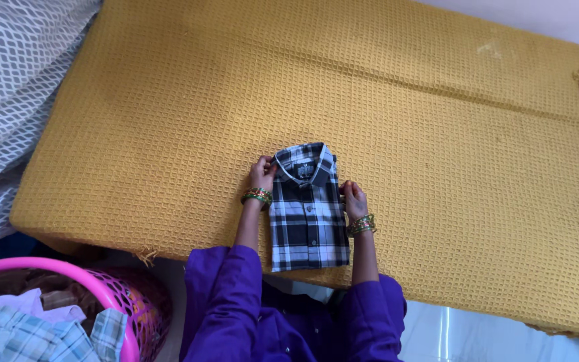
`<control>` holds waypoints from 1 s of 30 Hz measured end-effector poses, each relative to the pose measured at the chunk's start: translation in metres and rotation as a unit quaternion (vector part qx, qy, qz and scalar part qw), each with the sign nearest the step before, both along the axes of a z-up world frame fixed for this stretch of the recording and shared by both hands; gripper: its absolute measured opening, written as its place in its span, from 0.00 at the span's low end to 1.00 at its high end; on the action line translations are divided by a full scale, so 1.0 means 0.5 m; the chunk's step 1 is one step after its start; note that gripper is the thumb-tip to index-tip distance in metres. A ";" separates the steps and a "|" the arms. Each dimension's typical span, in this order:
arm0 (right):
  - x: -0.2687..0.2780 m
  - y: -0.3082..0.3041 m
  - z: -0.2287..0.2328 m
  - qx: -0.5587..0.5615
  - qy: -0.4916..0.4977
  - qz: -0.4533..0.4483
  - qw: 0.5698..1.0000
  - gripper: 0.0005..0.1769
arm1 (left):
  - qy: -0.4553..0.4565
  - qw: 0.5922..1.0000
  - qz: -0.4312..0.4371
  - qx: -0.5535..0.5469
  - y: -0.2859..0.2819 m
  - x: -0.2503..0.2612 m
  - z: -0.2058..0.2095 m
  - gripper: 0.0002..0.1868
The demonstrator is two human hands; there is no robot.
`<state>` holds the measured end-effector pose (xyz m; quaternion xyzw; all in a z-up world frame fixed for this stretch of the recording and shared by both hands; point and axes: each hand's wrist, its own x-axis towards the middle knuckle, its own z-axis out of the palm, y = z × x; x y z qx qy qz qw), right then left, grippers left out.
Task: The person folds a black-and-white checkered shirt on a yellow mat. They smooth the fabric, fold the sleeves and sides, then roll the shirt into a compact bundle.
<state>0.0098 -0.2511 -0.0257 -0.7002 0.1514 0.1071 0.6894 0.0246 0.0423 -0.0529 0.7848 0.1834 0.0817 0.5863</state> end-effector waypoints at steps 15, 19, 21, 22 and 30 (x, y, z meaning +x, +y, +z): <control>0.038 0.019 -0.018 -0.080 -0.169 -0.016 0.982 0.08 | -0.015 0.996 0.066 0.061 -0.012 -0.027 0.028 0.13; 0.048 -0.001 -0.021 -0.060 -0.011 -0.014 0.998 0.11 | 0.099 0.972 0.070 0.199 -0.020 -0.052 0.091 0.31; 0.055 -0.005 -0.023 -0.122 -0.019 0.035 0.992 0.10 | 0.156 0.950 0.046 0.266 -0.032 -0.060 0.107 0.34; 0.063 -0.004 -0.024 -0.084 -0.051 0.032 0.995 0.10 | 0.187 0.944 0.025 0.270 -0.039 -0.065 0.110 0.33; 0.036 0.022 -0.038 -0.202 -0.187 -0.090 0.957 0.09 | 0.151 0.931 0.074 0.323 -0.046 -0.099 0.103 0.29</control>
